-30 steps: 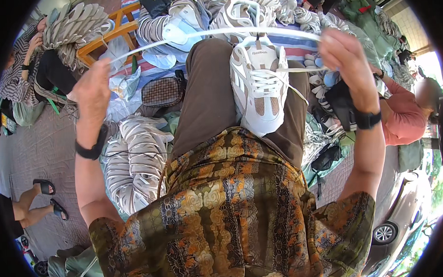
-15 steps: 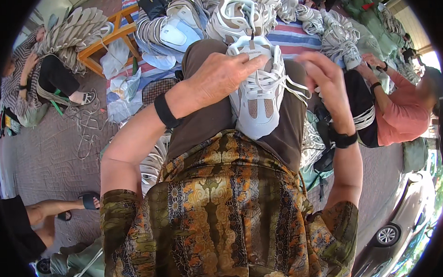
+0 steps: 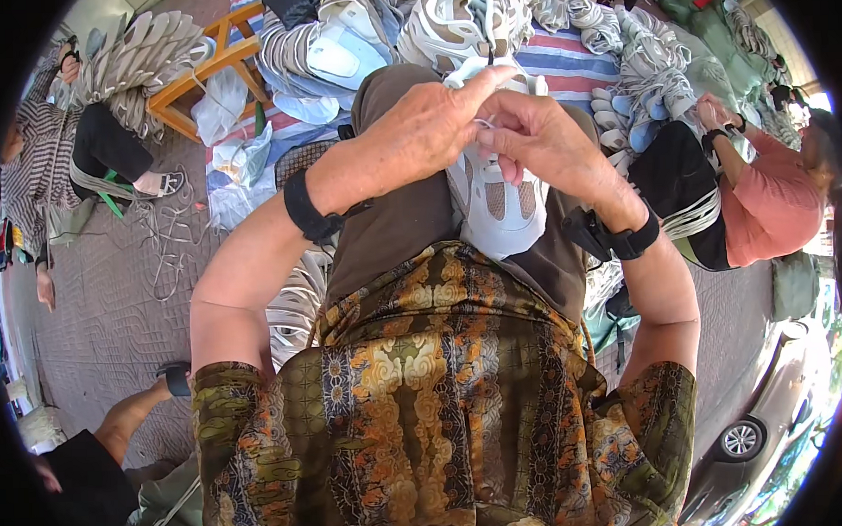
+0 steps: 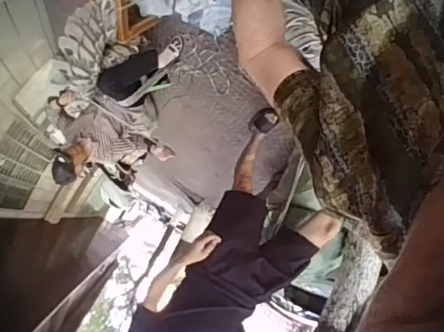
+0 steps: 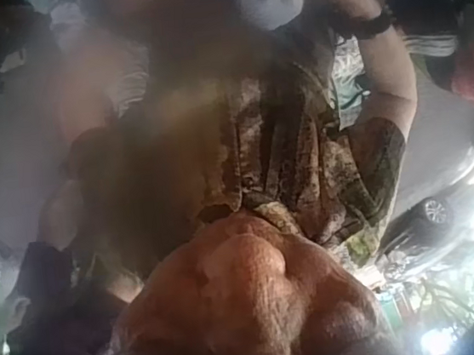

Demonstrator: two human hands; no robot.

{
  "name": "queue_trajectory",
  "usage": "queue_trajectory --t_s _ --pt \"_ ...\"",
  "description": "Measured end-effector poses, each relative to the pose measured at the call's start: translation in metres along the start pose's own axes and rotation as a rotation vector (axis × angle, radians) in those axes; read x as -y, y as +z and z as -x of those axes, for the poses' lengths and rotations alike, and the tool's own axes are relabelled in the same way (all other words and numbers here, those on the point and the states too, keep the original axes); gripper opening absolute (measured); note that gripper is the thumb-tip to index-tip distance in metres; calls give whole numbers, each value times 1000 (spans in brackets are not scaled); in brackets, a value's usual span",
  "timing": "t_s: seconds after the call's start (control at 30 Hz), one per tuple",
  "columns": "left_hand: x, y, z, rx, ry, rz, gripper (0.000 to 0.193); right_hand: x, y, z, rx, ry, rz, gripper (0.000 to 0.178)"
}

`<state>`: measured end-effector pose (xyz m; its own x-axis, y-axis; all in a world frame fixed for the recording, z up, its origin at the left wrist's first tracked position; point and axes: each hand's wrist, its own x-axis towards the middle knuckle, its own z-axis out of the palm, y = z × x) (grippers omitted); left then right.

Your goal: The person sits on the ground and laces a white sneaker by hand. They thread the white shoelaces through the eyelets, pull them tight, and tie a knot. The person handles the shoe and laces directly without using any tools.

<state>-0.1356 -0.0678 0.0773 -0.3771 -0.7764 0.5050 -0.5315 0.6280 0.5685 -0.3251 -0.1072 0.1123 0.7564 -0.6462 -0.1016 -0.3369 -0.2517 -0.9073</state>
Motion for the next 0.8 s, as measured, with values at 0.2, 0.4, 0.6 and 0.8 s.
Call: queue_trajectory --t_s 0.2,0.4,0.6,0.8 --pt "-7 -10 -4 255 -77 95 60 -11 0 10 -237 -324 486 15" --pt "7 -11 -11 103 -94 42 43 -33 -16 10 -347 -390 762 11" --pt "66 20 -28 -106 -212 -38 32 -35 -29 9 -345 -246 980 8" --pt "97 25 -52 115 -220 146 37 -34 -23 5 -409 -385 1138 8"
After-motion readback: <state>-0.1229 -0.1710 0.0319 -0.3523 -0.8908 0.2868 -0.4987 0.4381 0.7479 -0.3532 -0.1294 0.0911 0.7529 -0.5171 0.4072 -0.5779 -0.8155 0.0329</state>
